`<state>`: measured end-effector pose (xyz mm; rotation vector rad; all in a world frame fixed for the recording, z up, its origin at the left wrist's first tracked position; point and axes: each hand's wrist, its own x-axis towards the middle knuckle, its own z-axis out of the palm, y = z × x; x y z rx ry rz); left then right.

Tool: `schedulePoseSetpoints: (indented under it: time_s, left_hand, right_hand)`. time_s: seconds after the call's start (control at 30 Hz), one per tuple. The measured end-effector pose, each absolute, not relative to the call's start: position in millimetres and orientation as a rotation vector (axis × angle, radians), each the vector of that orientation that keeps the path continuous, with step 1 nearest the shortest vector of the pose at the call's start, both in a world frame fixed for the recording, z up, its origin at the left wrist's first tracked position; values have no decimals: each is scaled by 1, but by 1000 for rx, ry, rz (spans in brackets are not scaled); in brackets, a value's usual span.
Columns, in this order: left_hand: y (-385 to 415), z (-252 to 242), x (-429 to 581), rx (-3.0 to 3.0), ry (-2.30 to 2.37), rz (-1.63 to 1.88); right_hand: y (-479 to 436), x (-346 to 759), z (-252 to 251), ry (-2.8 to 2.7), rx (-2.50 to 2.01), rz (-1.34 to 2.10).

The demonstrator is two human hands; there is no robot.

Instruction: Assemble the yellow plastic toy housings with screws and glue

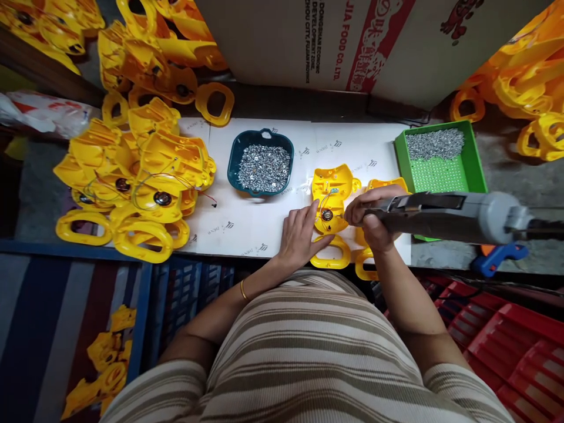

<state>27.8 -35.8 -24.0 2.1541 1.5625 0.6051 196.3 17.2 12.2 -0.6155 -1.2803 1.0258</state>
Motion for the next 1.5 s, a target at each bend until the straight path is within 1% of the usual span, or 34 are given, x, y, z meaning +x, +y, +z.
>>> schedulePoseSetpoints:
  time_s: [0.17, 0.3, 0.47, 0.67, 0.87, 1.17, 1.3, 1.5]
  left_hand:
    - [-35, -9, 30, 2335, 1641, 752]
    - [-31, 6, 37, 2559, 1538, 810]
    - [-30, 9, 40, 2550, 1416, 796]
    - [-38, 2, 39, 2331, 1388, 826]
    - [-43, -6, 41, 2245, 1414, 818]
    - [-41, -4, 38, 2425, 1404, 856]
    - [-40, -4, 39, 2377, 1366, 893]
    - [-41, -4, 37, 2245, 1382, 782]
  right_hand:
    - [13, 198, 46, -1226, -553, 983]
    - [2, 200, 62, -1222, -542, 1062]
    - [-11, 200, 66, -1204, -619, 1139]
    - [-15, 201, 75, -1155, -612, 1092]
    - [-15, 201, 80, -1096, -599, 1068]
    - [-15, 200, 77, -1116, -620, 1105]
    - [-16, 200, 74, -1149, -618, 1136]
    - [-19, 203, 76, -1126, -657, 1148]
